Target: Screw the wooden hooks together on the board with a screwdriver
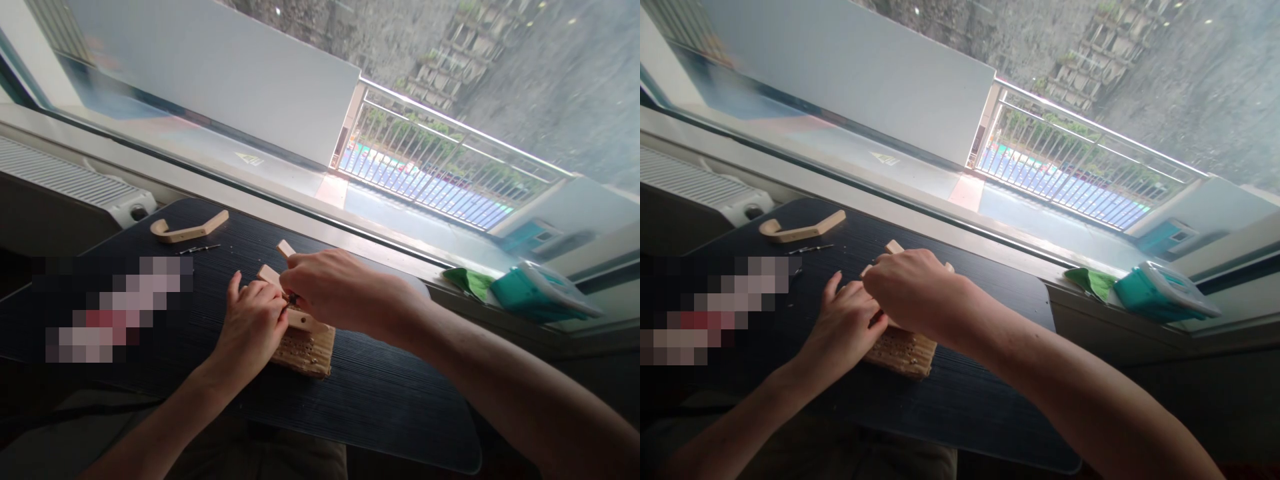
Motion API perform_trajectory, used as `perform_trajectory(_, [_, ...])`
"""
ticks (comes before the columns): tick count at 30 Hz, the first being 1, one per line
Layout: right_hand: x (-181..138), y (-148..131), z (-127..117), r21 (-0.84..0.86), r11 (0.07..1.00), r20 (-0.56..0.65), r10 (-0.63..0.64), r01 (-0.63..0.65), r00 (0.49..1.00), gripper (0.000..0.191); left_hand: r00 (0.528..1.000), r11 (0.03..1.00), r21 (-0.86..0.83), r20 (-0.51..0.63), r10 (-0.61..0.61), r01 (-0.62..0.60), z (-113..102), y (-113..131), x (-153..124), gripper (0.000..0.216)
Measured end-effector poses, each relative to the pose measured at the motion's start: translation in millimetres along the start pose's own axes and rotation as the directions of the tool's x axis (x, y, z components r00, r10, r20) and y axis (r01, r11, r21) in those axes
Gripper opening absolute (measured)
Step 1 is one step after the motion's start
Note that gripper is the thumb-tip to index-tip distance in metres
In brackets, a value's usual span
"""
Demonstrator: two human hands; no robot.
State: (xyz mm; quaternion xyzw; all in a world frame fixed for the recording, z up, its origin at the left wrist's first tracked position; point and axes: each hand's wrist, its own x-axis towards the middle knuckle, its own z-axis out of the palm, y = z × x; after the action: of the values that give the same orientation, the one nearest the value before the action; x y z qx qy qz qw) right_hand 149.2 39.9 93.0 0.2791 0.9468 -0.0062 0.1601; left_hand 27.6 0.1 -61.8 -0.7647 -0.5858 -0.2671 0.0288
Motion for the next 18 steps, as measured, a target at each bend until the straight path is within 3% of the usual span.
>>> perform_trajectory(7, [11.4, 9.4, 25.1, 0.002, 1.0, -0.116, -0.025, 0.025, 0.993, 0.019, 1.0, 1.0, 0.022, -0.01, 0.015, -0.015, 2.0, -0.9, -0.3, 0.015])
perform_trajectory(18, [5.8, -3.7, 12.4, -0.024, 0.999, -0.041, -0.029, 0.029, 0.999, 0.014, 1.0, 0.999, 0.033, 0.012, 0.008, -0.009, 2.2, -2.4, -0.4, 0.016])
